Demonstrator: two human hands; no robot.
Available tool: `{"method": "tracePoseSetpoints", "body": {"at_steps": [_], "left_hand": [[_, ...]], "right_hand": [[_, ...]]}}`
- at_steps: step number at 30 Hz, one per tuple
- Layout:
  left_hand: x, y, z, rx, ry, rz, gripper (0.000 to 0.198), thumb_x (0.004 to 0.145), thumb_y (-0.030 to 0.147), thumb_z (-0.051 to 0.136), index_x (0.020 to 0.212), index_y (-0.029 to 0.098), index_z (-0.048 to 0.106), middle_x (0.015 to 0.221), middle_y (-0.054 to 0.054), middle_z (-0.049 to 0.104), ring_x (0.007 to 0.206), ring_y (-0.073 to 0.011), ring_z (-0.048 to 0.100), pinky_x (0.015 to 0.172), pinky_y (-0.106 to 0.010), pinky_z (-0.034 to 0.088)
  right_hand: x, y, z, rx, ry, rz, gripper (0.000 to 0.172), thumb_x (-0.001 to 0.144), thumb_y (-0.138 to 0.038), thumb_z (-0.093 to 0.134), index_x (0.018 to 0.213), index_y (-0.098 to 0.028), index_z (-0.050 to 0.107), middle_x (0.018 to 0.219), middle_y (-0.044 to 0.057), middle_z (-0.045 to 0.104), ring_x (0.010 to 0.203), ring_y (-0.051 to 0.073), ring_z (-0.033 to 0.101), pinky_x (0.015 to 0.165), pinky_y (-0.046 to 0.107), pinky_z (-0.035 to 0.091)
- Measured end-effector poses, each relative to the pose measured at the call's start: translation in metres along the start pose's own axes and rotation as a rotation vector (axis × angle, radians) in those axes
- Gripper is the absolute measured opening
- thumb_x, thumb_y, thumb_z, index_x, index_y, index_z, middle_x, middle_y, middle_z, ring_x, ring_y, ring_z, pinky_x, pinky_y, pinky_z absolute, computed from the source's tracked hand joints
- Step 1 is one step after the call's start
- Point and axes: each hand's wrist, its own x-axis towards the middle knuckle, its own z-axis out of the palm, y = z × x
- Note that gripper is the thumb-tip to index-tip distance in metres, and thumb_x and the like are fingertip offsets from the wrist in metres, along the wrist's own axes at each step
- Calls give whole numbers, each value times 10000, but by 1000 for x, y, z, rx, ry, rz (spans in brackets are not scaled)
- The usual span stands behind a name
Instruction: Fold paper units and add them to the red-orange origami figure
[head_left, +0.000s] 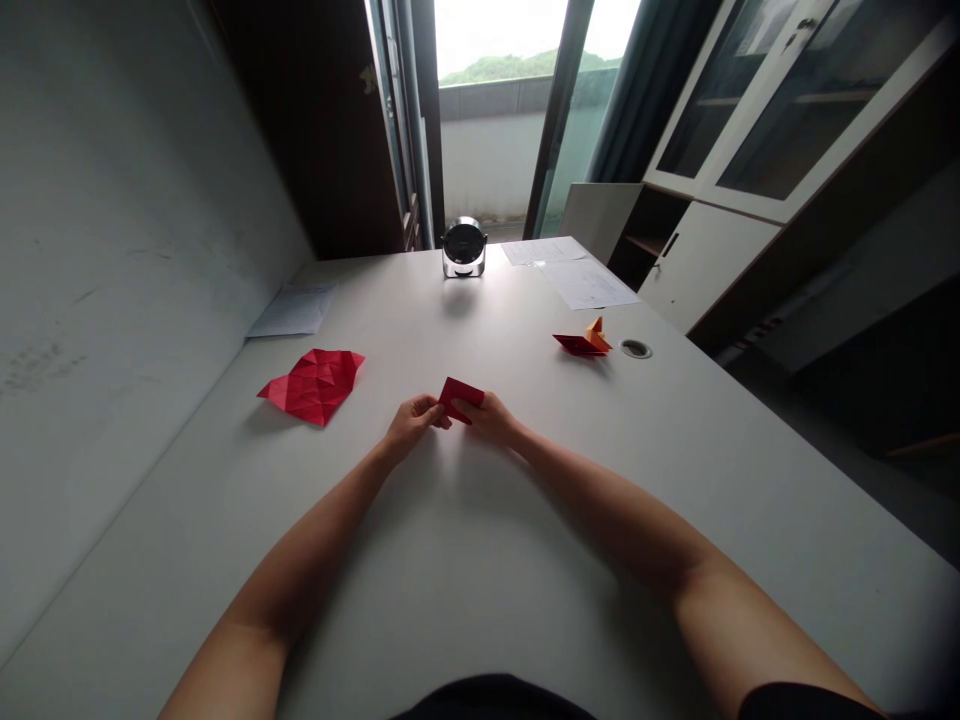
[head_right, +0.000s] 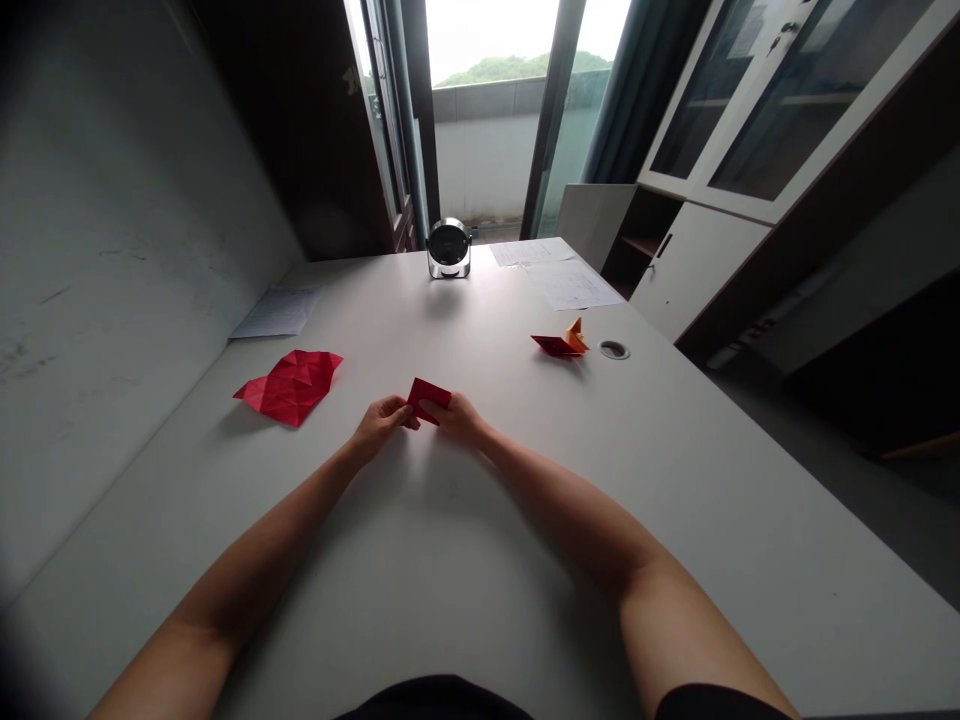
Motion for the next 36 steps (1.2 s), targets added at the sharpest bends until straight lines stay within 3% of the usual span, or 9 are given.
{"method": "tracePoseSetpoints", "body": {"at_steps": [10, 17, 30, 36], "left_hand": [[3, -3, -3, -52, 70, -6, 395, 815, 522, 728, 889, 141, 653, 724, -64, 717, 677, -181, 682, 721, -328, 538], [4, -1, -4, -86, 130, -4, 411, 797, 540, 737, 861, 147, 631, 699, -39, 694, 667, -166, 670, 717, -321, 537], [6, -6, -9, -144, 174, 3, 408, 785, 533, 749, 868, 154, 624, 702, -37, 700, 664, -165, 674, 720, -329, 546], [6, -6, -10, -138, 184, -6, 415, 779, 540, 751, 864, 156, 621, 703, -38, 699, 660, -161, 666, 721, -323, 539]], "right_hand": [[3, 2, 0, 47, -101, -27, 396, 847, -554, 627, 840, -158, 646, 718, 15, 611, 670, 148, 511, 630, 272, 409], [0, -5, -2, -95, -126, -10, 474, 887, -564, 573, 618, -174, 584, 575, 8, 584, 547, 120, 487, 566, 257, 377], [6, 9, 0, 38, -131, -21, 306, 823, -451, 662, 931, -165, 639, 741, 20, 637, 641, 145, 561, 610, 272, 445], [2, 1, -1, -8, -134, -12, 318, 847, -476, 633, 890, -161, 631, 671, -7, 578, 598, 130, 510, 574, 260, 398]]}}
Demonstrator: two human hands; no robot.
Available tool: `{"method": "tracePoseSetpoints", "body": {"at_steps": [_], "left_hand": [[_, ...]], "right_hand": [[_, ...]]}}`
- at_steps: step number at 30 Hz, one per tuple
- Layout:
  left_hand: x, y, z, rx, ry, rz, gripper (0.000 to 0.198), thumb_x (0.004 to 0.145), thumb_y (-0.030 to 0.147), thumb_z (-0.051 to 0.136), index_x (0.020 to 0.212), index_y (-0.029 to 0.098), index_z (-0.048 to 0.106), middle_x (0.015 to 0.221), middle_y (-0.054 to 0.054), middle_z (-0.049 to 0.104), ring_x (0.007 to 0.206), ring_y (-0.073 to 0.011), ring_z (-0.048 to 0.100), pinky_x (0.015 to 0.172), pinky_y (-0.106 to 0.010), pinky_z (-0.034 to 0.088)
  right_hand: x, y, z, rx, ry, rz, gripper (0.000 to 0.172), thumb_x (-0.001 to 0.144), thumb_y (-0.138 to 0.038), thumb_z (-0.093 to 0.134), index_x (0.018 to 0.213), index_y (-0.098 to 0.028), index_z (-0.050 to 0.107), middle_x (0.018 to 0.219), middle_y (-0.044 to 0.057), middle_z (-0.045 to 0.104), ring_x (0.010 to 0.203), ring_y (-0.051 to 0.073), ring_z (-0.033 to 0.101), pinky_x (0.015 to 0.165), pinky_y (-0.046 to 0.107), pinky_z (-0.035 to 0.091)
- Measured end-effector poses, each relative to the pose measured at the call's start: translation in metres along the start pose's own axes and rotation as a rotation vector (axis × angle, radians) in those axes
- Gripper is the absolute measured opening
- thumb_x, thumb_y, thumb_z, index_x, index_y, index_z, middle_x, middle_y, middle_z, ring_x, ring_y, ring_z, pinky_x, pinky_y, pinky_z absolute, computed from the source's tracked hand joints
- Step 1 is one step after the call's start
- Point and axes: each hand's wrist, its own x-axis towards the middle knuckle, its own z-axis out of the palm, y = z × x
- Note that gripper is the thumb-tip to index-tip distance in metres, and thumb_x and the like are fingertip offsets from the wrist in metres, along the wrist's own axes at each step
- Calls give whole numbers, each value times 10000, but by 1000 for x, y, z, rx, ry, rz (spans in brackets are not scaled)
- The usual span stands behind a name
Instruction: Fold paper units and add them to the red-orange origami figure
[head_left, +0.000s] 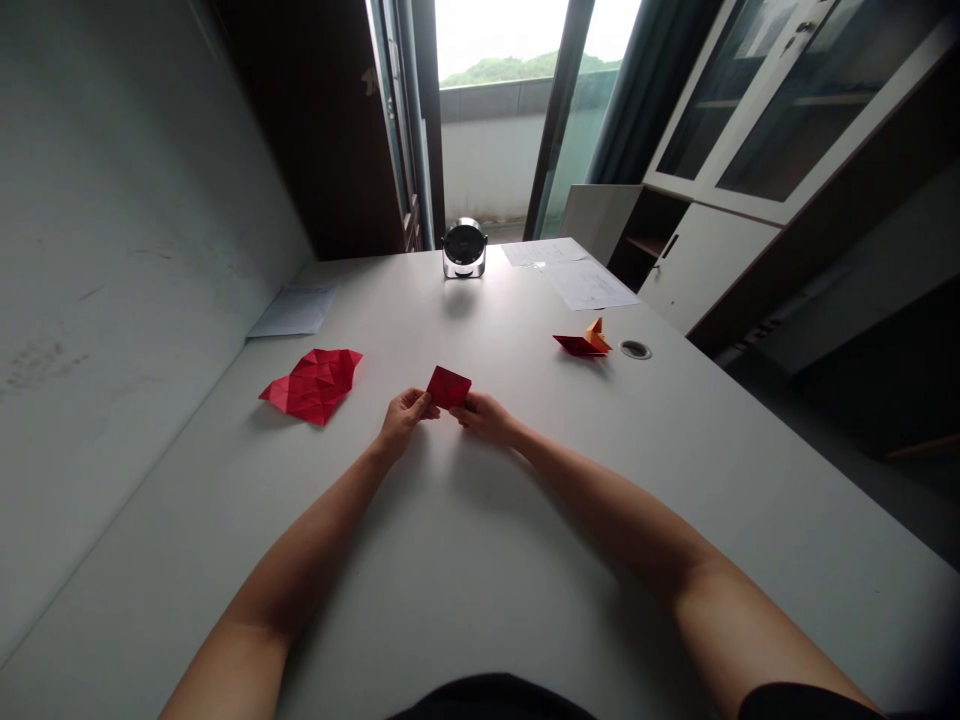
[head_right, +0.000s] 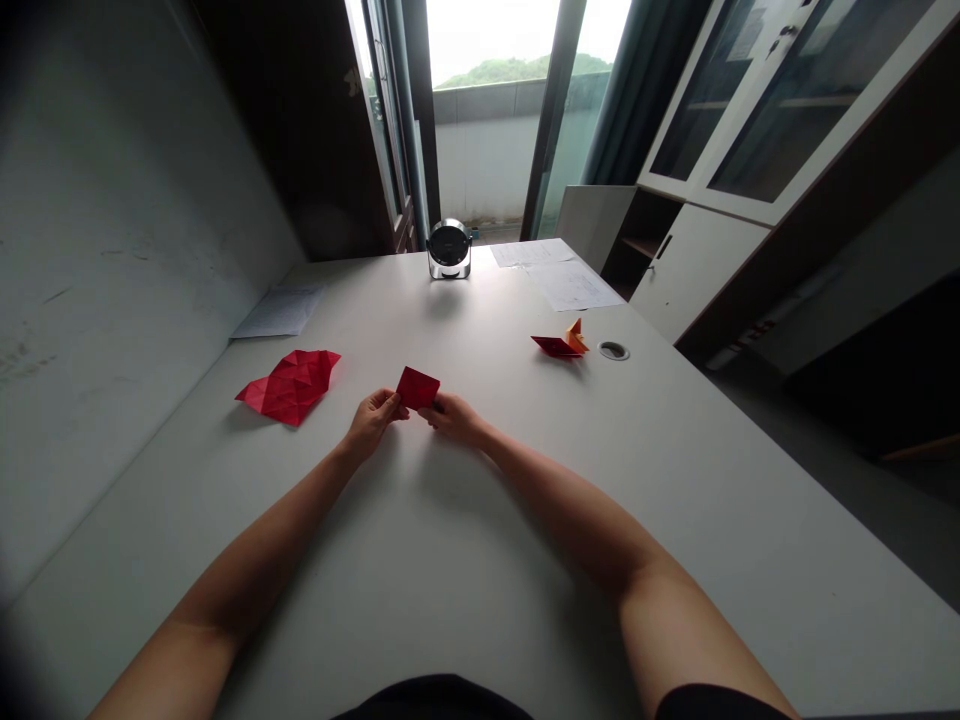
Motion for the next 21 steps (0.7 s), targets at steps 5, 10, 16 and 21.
{"method": "tracePoseSetpoints", "body": {"at_steps": [5, 10, 16, 21], "left_hand": [[0, 0, -1, 24, -55, 9, 373, 821, 509, 721, 858, 151, 621, 691, -21, 672, 647, -138, 633, 692, -282, 510], [-3, 0, 2, 208, -169, 31, 337, 877, 483, 662, 867, 147, 640, 682, -24, 671, 640, -134, 609, 662, -256, 466], [-3, -3, 2, 324, -170, 57, 323, 899, 484, 613, 890, 161, 630, 653, 3, 631, 627, -140, 613, 649, -254, 459], [-3, -2, 1, 406, -157, 54, 320, 932, 483, 539, 879, 176, 609, 621, 14, 601, 612, -142, 608, 629, -247, 438]], "right_hand": [[-2, -8, 0, 73, 46, 4, 386, 841, -534, 648, 859, -149, 641, 669, -1, 582, 610, 131, 513, 582, 255, 397], [-4, -14, -3, 136, 121, -15, 423, 826, -556, 675, 920, -143, 668, 775, 38, 650, 681, 156, 557, 616, 269, 424], [-4, -15, -6, 91, 140, 10, 364, 826, -510, 677, 854, -147, 669, 738, 20, 635, 670, 146, 540, 615, 265, 404], [-3, -16, -9, 75, 131, 7, 316, 814, -464, 689, 901, -161, 670, 787, 17, 656, 707, 150, 567, 652, 270, 425]]}}
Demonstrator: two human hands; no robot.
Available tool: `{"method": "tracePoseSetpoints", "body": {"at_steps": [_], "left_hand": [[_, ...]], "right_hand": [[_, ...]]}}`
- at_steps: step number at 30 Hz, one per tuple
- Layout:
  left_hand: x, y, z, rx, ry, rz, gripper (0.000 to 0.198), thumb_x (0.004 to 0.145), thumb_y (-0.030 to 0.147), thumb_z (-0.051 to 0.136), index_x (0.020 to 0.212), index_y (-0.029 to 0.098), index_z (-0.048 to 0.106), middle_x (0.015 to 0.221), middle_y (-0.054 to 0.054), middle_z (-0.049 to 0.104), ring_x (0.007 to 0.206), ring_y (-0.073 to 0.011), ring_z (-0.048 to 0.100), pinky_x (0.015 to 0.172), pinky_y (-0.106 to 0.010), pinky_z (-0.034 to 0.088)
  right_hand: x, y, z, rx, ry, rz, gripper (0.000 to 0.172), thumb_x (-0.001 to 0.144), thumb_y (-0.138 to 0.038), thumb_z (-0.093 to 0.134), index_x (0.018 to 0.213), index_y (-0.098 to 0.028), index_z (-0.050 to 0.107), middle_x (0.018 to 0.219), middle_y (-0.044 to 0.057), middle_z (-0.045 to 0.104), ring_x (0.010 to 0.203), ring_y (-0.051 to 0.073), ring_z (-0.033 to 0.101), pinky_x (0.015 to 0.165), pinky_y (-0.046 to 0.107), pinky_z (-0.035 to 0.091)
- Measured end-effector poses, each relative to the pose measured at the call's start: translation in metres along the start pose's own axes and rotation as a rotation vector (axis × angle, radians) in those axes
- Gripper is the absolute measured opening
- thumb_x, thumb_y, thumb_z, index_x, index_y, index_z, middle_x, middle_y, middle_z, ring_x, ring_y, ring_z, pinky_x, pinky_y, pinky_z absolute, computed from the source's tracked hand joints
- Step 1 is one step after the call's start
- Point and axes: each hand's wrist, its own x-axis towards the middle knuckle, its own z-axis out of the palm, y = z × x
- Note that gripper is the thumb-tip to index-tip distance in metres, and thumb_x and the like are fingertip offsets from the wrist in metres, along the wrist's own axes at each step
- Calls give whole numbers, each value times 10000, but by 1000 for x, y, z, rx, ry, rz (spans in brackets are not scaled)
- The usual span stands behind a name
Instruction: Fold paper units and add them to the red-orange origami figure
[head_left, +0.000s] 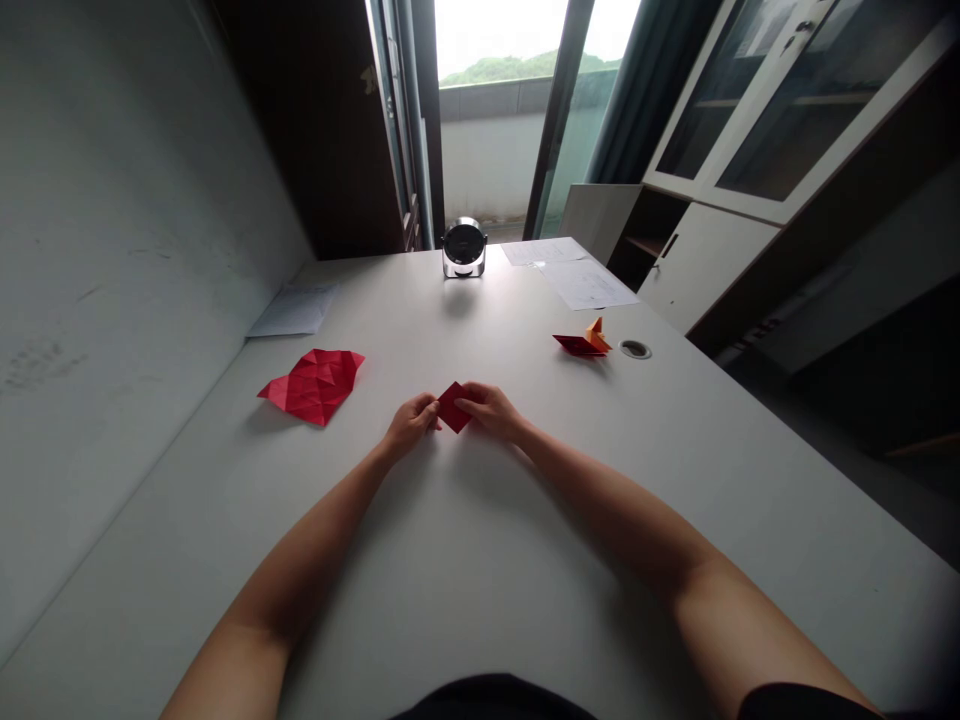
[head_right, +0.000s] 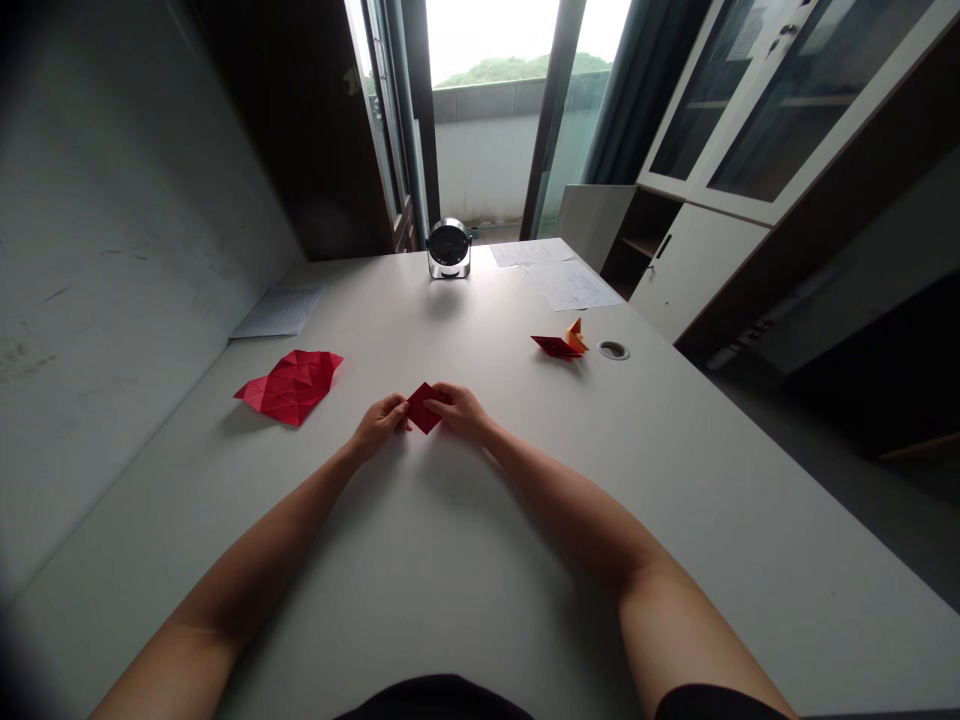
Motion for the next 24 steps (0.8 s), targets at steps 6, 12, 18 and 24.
{"method": "tracePoseSetpoints", "body": {"at_steps": [6, 12, 18, 24], "left_hand": [[-1, 3, 0, 86, -57, -7, 314, 938, 471, 510, 839, 183, 587, 647, 3, 618, 620, -139, 580, 607, -241, 402], [-1, 5, 0, 88, -127, -11, 322, 927, 478, 518, 803, 182, 554, 668, 4, 605, 624, -131, 551, 605, -239, 389], [-3, 9, 0, 59, -167, -20, 319, 921, 477, 525, 802, 181, 543, 663, 12, 573, 626, -126, 530, 614, -238, 387], [-3, 7, 0, 62, -166, -24, 310, 923, 468, 520, 805, 181, 537, 670, 12, 568, 628, -123, 523, 607, -233, 384]], "right_hand": [[-1, -1, -1, -42, -20, 12, 329, 822, -490, 666, 839, -161, 648, 744, 14, 629, 677, 140, 539, 621, 262, 415], [-1, -3, 0, -33, -27, 38, 370, 855, -520, 599, 754, -164, 614, 667, -6, 569, 617, 122, 477, 562, 249, 367], [-1, 2, 3, 83, 13, 109, 441, 862, -564, 567, 651, -185, 482, 574, -44, 435, 528, 93, 368, 491, 239, 276], [0, 2, 2, -10, 37, 31, 361, 868, -512, 570, 736, -175, 569, 631, -36, 487, 574, 103, 408, 530, 238, 319]]}}
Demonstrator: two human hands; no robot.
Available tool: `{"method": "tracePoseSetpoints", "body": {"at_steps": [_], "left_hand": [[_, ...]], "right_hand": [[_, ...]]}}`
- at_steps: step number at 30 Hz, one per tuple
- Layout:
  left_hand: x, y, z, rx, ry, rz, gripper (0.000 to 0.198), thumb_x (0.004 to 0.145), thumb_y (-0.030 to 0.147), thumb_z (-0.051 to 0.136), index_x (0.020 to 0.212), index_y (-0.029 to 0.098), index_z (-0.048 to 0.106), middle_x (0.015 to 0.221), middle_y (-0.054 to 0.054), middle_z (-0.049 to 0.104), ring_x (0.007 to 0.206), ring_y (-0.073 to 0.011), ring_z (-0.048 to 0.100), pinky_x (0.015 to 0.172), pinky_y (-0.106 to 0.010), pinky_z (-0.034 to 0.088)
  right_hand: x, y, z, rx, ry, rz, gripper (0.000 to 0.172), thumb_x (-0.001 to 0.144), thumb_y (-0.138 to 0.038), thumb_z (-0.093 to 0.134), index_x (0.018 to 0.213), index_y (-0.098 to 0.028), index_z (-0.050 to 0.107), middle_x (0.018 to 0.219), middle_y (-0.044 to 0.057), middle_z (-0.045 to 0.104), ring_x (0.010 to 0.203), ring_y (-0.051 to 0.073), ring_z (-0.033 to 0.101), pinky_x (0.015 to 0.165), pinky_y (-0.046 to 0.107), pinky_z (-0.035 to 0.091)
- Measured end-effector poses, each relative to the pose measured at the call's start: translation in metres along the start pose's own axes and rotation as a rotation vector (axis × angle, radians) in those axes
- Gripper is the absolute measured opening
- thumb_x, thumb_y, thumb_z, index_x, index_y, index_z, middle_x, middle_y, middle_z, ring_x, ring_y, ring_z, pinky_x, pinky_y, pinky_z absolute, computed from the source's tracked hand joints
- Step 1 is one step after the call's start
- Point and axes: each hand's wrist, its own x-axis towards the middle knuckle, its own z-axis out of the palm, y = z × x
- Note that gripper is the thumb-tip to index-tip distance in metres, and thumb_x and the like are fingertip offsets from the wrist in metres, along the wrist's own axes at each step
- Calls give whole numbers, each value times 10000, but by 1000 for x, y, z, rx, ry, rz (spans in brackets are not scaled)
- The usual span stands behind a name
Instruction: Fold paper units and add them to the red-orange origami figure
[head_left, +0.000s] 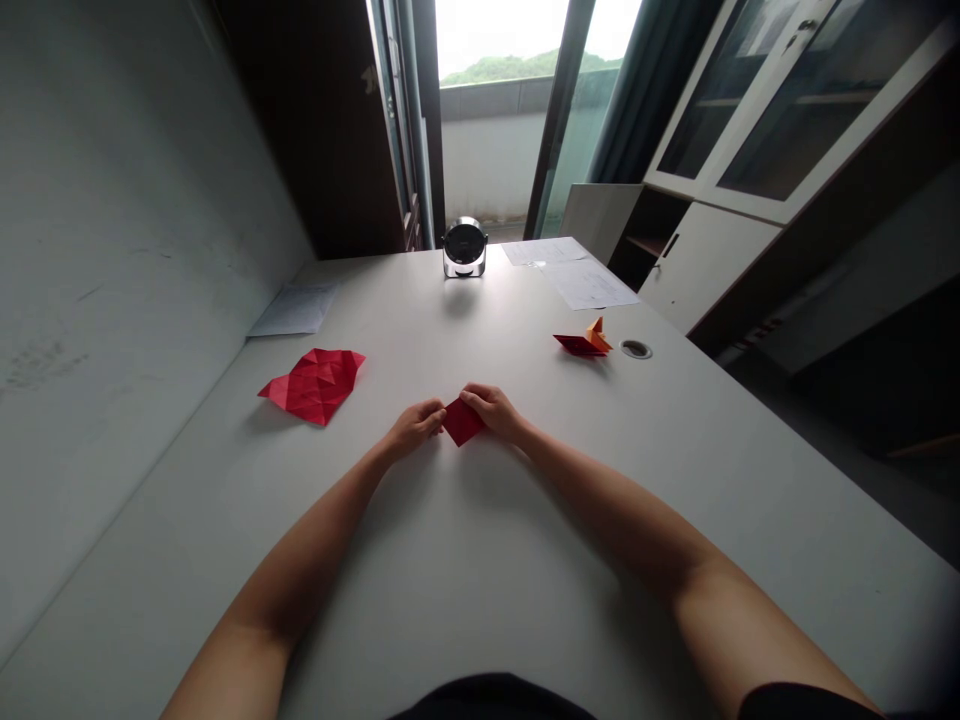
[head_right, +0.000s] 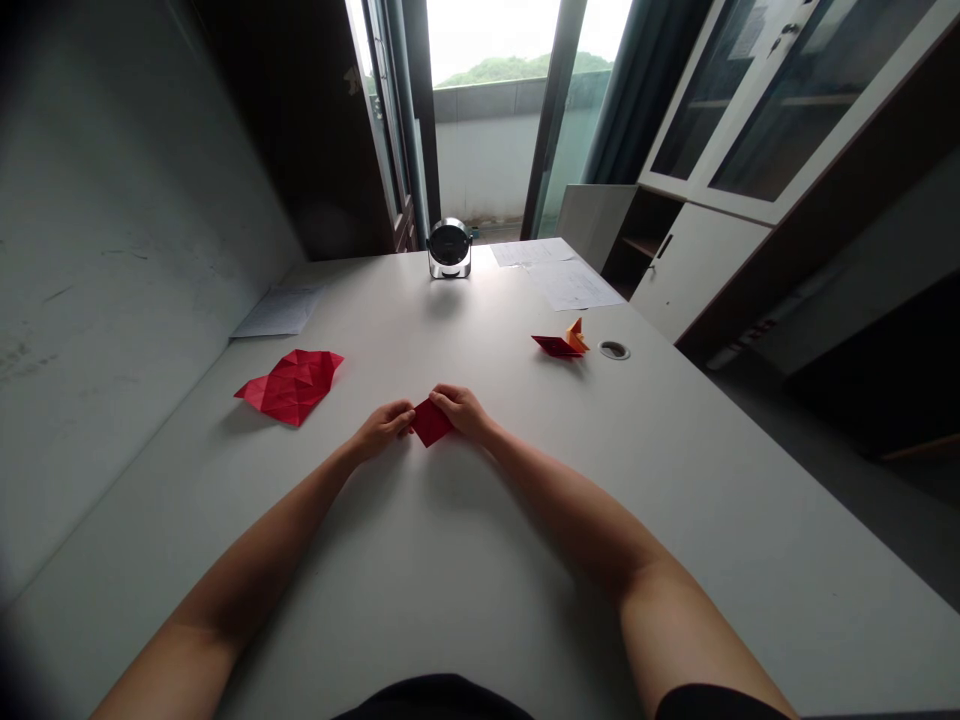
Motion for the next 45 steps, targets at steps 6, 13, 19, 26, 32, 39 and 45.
{"method": "tracePoseSetpoints", "body": {"at_steps": [6, 13, 19, 26, 32, 39, 45], "left_hand": [[0, 2, 1, 14, 10, 2, 320, 922, 473, 521, 792, 181, 537, 668, 6, 572, 628, -126, 520, 608, -239, 386], [0, 6, 0, -26, 71, 17, 346, 900, 498, 558, 778, 174, 579, 648, -2, 586, 621, -135, 535, 623, -251, 406], [2, -1, -1, -110, 128, 20, 335, 906, 495, 577, 850, 166, 608, 659, -3, 609, 632, -133, 562, 642, -250, 433], [3, -4, 0, -180, 182, 26, 329, 897, 487, 609, 882, 159, 622, 689, -6, 622, 656, -129, 575, 667, -254, 458], [2, -1, -1, -212, 230, 18, 340, 860, 499, 657, 895, 161, 663, 673, 7, 592, 636, -125, 557, 643, -254, 456], [4, -1, -2, -343, 296, 2, 357, 814, 473, 717, 965, 150, 692, 654, 13, 598, 618, -126, 572, 667, -287, 490], [5, -3, -3, -377, 271, 18, 329, 831, 440, 693, 967, 141, 678, 700, 2, 619, 650, -130, 597, 698, -298, 517]], "right_hand": [[0, 0, 2, 10, 21, 8, 426, 876, -551, 556, 664, -194, 461, 590, -51, 419, 543, 95, 359, 501, 240, 278], [0, -1, -1, 4, -57, 11, 415, 838, -579, 624, 799, -166, 628, 695, 1, 592, 629, 125, 500, 575, 245, 390], [1, 0, -2, 19, -125, 19, 401, 826, -518, 665, 942, -136, 700, 812, 45, 693, 705, 156, 591, 649, 267, 450], [2, 4, -1, -15, -126, 8, 387, 809, -472, 681, 979, -126, 708, 822, 37, 707, 727, 167, 600, 676, 275, 446], [1, 0, 1, 45, -98, -3, 366, 794, -473, 699, 944, -139, 680, 809, 35, 686, 728, 167, 590, 684, 284, 451], [1, -5, -1, 194, -59, 9, 398, 801, -554, 690, 871, -163, 657, 718, 12, 617, 679, 147, 540, 668, 282, 441], [0, -3, -1, 289, -139, 87, 454, 767, -566, 730, 955, -154, 706, 822, 42, 680, 745, 164, 588, 734, 292, 469]]}}
